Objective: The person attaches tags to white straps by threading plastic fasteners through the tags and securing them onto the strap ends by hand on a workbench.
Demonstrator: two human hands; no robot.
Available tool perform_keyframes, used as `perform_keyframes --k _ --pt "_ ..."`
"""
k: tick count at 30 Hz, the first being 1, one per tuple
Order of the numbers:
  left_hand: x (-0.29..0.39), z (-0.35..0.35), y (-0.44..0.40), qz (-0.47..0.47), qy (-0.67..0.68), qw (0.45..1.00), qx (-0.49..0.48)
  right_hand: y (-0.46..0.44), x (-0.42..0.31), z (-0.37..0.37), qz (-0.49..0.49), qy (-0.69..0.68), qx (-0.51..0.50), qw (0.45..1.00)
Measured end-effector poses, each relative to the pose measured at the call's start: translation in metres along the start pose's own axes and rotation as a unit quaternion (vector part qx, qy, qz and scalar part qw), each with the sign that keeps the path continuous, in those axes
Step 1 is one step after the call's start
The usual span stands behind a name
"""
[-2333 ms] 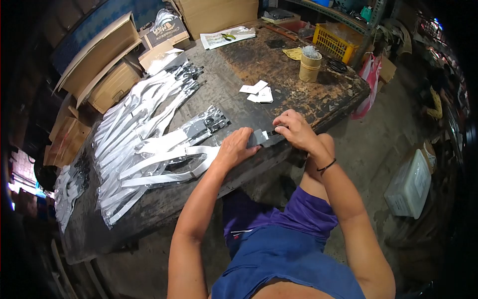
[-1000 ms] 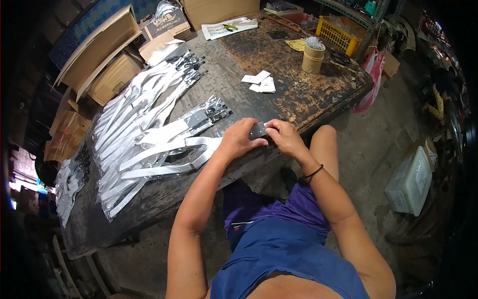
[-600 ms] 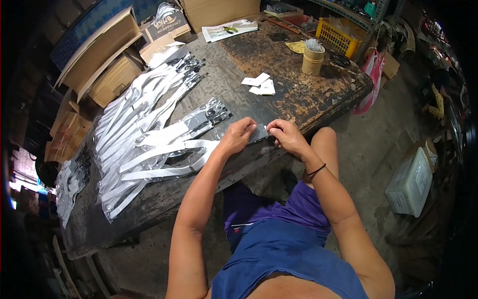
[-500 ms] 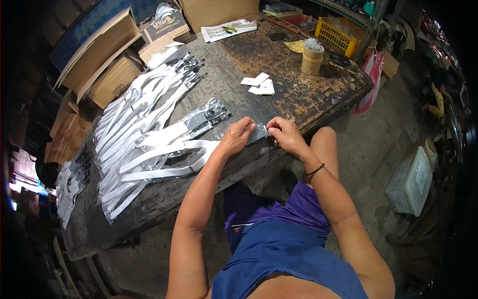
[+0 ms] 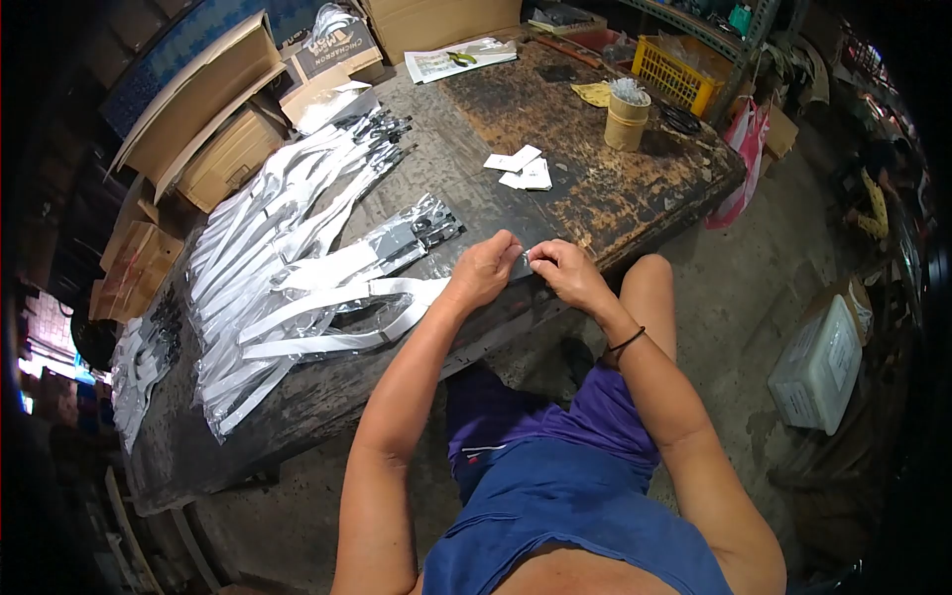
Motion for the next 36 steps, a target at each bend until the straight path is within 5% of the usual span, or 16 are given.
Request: perform_keyframes --k 9,20,36 --pt "0.001 -0.004 0.0 0.078 0.025 0.996 -0.029 0.0 0.004 0.002 0.021 -0.058 -0.01 0.998" --pt "0.01 -0.025 -0.014 -0.027 0.009 0.989 -0.146 0.003 0.0 0.004 -0.041 0.009 0.047 0.998" --pt "0.005 -0.012 -0.013 0.029 -0.043 0.997 -0.051 0.006 -0.016 0.022 -0.008 0.013 0.172 0.985"
Point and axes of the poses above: each hand's wrist, its own y-axis away from the middle knuckle, its own z-axis out of the palm, x = y × z, the point moved 1 cm from there along -y, towards the middle knuckle, and after that the axes turned 15 degrees about -x, right-handed, at the moved point
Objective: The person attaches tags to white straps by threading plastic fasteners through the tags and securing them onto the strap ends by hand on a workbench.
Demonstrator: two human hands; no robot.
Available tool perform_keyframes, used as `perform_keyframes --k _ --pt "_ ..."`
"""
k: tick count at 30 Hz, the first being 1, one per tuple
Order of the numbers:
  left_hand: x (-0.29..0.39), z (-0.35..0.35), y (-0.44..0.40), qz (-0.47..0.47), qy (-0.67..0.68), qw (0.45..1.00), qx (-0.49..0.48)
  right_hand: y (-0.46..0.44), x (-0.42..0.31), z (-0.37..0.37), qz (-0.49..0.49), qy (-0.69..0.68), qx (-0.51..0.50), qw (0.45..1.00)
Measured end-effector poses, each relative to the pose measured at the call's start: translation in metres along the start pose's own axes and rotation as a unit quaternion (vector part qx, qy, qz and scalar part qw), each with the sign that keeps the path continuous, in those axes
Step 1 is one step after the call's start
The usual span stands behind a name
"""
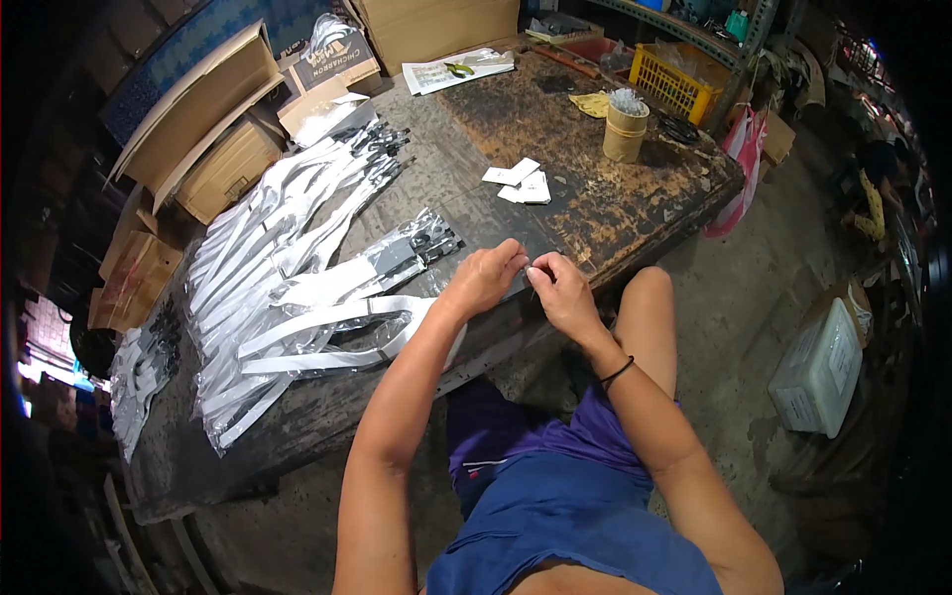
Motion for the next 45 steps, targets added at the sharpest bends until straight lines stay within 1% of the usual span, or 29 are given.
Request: perform_keyframes --k 2,3,5,6,8,9,11,12,13,15,16,18,21,23,25,26,28,32,35,37,41,43,44,45 --pt "0.001 0.001 0.0 0.023 -0.003 1.0 0.012 -0.005 0.004 -0.003 0.002 -0.011 -0.031 0.999" --pt "0.001 0.002 0.001 0.023 -0.003 1.0 0.013 -0.008 0.007 -0.005 0.002 -0.011 -0.031 0.999" --pt "0.006 0.001 0.002 -0.001 0.038 0.999 0.004 -0.015 0.011 -0.008 0.015 0.008 -0.118 0.993" --pt "0.009 0.0 0.002 -0.001 0.039 0.999 0.004 -0.017 0.012 -0.011 0.015 0.008 -0.118 0.993" --pt "0.01 -0.002 0.005 -0.015 0.055 0.998 -0.002 -0.019 0.009 -0.013 0.076 -0.046 -0.173 0.981" --pt "0.011 -0.004 0.007 -0.018 0.056 0.998 -0.001 -0.019 0.008 -0.012 0.076 -0.046 -0.176 0.98" --pt "0.008 -0.007 0.013 -0.042 0.006 0.999 0.006 -0.017 0.008 -0.012 0.059 -0.075 -0.156 0.983" --pt "0.002 -0.008 0.017 -0.071 0.031 0.997 -0.012 -0.018 0.009 -0.012 0.066 -0.074 -0.157 0.983" --pt "0.002 -0.011 0.024 -0.073 0.032 0.997 -0.013 -0.017 0.01 -0.013 0.067 -0.074 -0.158 0.982" --pt "0.007 -0.017 0.043 -0.068 -0.089 0.993 -0.034 -0.017 0.014 -0.013 0.094 -0.101 -0.155 0.978" --pt "0.005 -0.017 0.048 -0.096 -0.111 0.987 -0.072 -0.016 0.012 -0.014 0.095 -0.102 -0.156 0.978" --pt "0.0 -0.015 0.054 -0.111 -0.122 0.983 -0.075 -0.016 0.008 -0.014 0.134 -0.164 -0.166 0.963" --pt "-0.007 -0.011 0.058 -0.139 -0.128 0.979 -0.07 -0.018 0.009 -0.012 0.136 -0.143 -0.167 0.966" --pt "-0.006 -0.011 0.059 -0.105 -0.131 0.984 -0.054 -0.018 0.006 -0.013 0.118 -0.135 -0.159 0.971" --pt "-0.002 -0.012 0.059 -0.097 -0.128 0.986 -0.043 -0.018 0.005 -0.017 0.072 -0.037 -0.148 0.986" --pt "0.0 -0.013 0.059 -0.087 -0.125 0.988 -0.032 -0.019 0.008 -0.017 0.072 -0.037 -0.148 0.986" --pt "0.003 -0.013 0.06 -0.09 -0.131 0.987 -0.018 -0.02 0.014 -0.017 0.081 -0.09 -0.15 0.981" --pt "-0.003 -0.011 0.062 -0.079 -0.15 0.985 0.016 -0.021 0.018 -0.017 0.073 -0.093 -0.151 0.981" --pt "-0.007 -0.009 0.064 -0.07 -0.16 0.985 0.018 -0.02 0.015 -0.018 0.091 -0.121 -0.153 0.977" --pt "-0.009 -0.007 0.066 -0.062 -0.168 0.983 0.025 -0.021 0.016 -0.02 0.145 -0.164 -0.162 0.962" --pt "-0.015 0.0 0.067 -0.046 -0.188 0.98 0.05 -0.022 0.018 -0.018 0.142 -0.163 -0.16 0.963" --pt "-0.017 0.003 0.065 -0.044 -0.192 0.979 0.055 -0.023 0.02 -0.015 0.14 -0.122 -0.169 0.968" --pt "-0.018 0.004 0.065 -0.042 -0.196 0.978 0.061 -0.023 0.022 -0.013 0.14 -0.122 -0.169 0.968" --pt "-0.019 0.005 0.065 -0.041 -0.196 0.978 0.06 -0.023 0.023 -0.011 0.124 -0.099 -0.167 0.973"
Point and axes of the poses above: each hand's wrist, its own y-axis away from the middle knuckle, its own z-axis out of the palm, x = y × z, the point moved 1 cm from there along -y, towards the middle knuckle, and after that the axes turned 15 degrees about -x, right-handed, at the moved point
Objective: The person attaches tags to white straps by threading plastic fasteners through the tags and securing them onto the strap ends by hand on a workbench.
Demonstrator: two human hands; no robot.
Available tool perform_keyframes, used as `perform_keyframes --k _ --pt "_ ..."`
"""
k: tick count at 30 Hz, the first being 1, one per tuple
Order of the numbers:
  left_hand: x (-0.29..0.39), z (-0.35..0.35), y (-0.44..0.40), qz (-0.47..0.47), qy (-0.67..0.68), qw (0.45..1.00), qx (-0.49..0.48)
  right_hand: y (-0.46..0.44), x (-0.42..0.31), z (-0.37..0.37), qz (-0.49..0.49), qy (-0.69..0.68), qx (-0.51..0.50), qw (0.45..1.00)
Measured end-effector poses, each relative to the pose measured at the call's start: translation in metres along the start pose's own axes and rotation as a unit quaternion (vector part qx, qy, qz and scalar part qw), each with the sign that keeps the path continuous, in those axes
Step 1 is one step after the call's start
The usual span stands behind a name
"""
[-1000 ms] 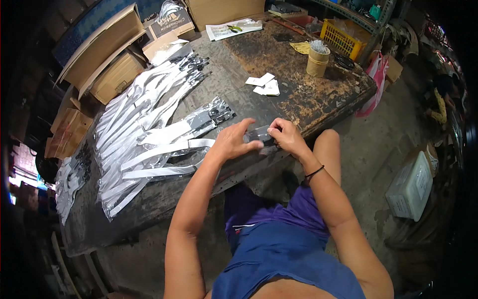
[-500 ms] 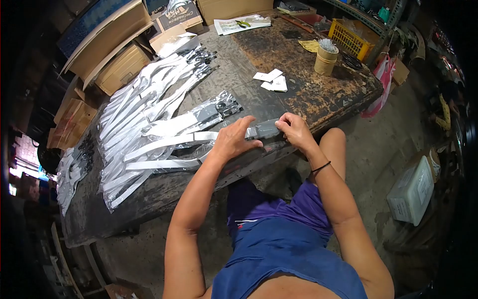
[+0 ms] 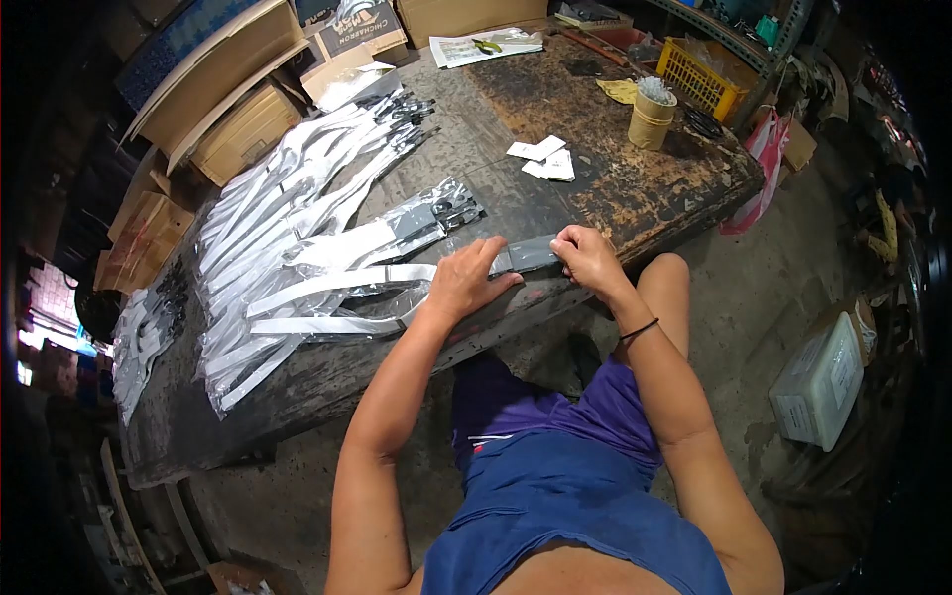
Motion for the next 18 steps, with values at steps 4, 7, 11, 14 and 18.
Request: perform_keyframes --k 4,7,11,14,18 --pt "0.004 0.0 0.0 -0.015 -0.005 1.0 -0.011 0.002 -0.003 0.0 -0.015 0.015 -0.003 1.0" --pt "0.012 -0.006 -0.004 0.007 -0.015 1.0 0.024 0.008 -0.012 0.0 -0.003 -0.004 -0.018 1.0" --pt "0.027 -0.006 -0.018 0.081 -0.009 0.992 0.093 0.01 -0.013 0.003 -0.022 -0.011 -0.02 1.0" --pt "0.026 0.007 -0.024 0.064 -0.018 0.997 0.029 0.012 -0.014 0.0 -0.025 0.035 -0.011 0.999" --pt "0.027 0.01 -0.024 0.066 -0.026 0.997 0.025 0.018 -0.023 0.0 -0.116 0.258 0.068 0.957"
Point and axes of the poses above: each hand's wrist, its own y-axis away from the middle knuckle, its own z-axis out of the palm, x = y × z, the point moved 1 cm from there along -y, towards the middle knuckle, and after that the axes turned 15 degrees about -x, right-handed, at the moved point
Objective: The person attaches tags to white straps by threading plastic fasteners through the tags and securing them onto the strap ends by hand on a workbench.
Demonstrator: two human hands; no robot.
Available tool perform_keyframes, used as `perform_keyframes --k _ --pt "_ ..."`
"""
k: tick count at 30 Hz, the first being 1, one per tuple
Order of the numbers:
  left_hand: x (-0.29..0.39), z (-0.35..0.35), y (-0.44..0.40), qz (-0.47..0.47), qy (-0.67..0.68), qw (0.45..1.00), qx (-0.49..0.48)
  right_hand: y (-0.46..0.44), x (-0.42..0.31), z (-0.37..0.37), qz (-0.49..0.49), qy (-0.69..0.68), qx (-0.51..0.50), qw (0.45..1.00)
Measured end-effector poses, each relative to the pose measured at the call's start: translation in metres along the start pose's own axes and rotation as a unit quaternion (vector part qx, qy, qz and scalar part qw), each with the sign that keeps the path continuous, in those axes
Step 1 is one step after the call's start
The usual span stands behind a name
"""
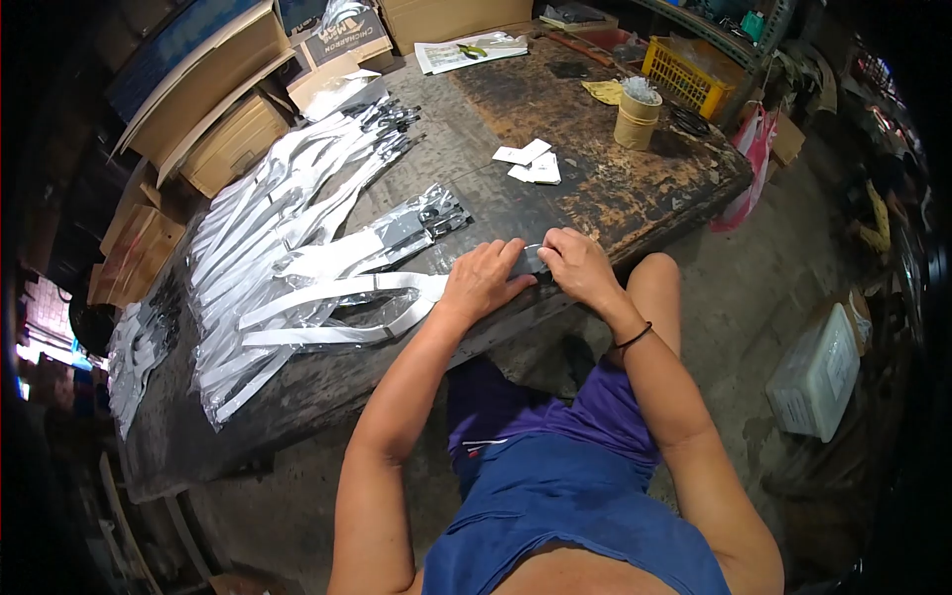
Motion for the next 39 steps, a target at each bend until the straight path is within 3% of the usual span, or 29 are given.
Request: perform_keyframes --k 8,11,13,16,19,26,28,31,39 --pt "0.002 -0.014 0.001 -0.045 -0.025 0.996 -0.071 -0.005 0.002 0.006 0.018 0.077 0.016 0.997" --pt "0.002 -0.02 0.004 -0.065 -0.006 0.996 -0.06 -0.011 0.007 0.001 0.003 0.012 0.013 1.0" --pt "-0.006 -0.021 0.009 -0.087 0.006 0.993 -0.081 -0.012 0.011 -0.005 0.132 -0.226 -0.08 0.962" --pt "-0.016 -0.019 0.015 -0.109 0.023 0.988 -0.103 -0.009 0.013 -0.003 0.155 -0.33 -0.057 0.929" --pt "-0.019 -0.019 0.019 -0.107 0.031 0.99 -0.089 -0.011 0.012 0.0 0.101 -0.236 -0.01 0.967" --pt "-0.032 -0.022 0.03 -0.088 0.034 0.994 -0.055 -0.009 0.018 0.001 0.101 -0.268 0.021 0.958" --pt "-0.033 -0.02 0.032 -0.084 0.036 0.994 -0.058 -0.011 0.021 0.003 0.069 -0.192 0.052 0.978" --pt "-0.033 -0.021 0.032 -0.082 0.028 0.994 -0.063 -0.01 0.019 0.0 0.106 -0.21 0.033 0.971" --pt "-0.025 -0.028 0.026 -0.098 0.029 0.99 -0.093 -0.008 0.02 -0.007 0.081 -0.125 0.051 0.988"
Point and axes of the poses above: each hand's wrist, its own y-axis away from the middle knuckle, its own z-axis out of the palm, x = y × z, the point moved 1 cm from there along -y, towards the middle knuckle, and after that the axes turned 15 degrees about -x, right-handed, at the moved point
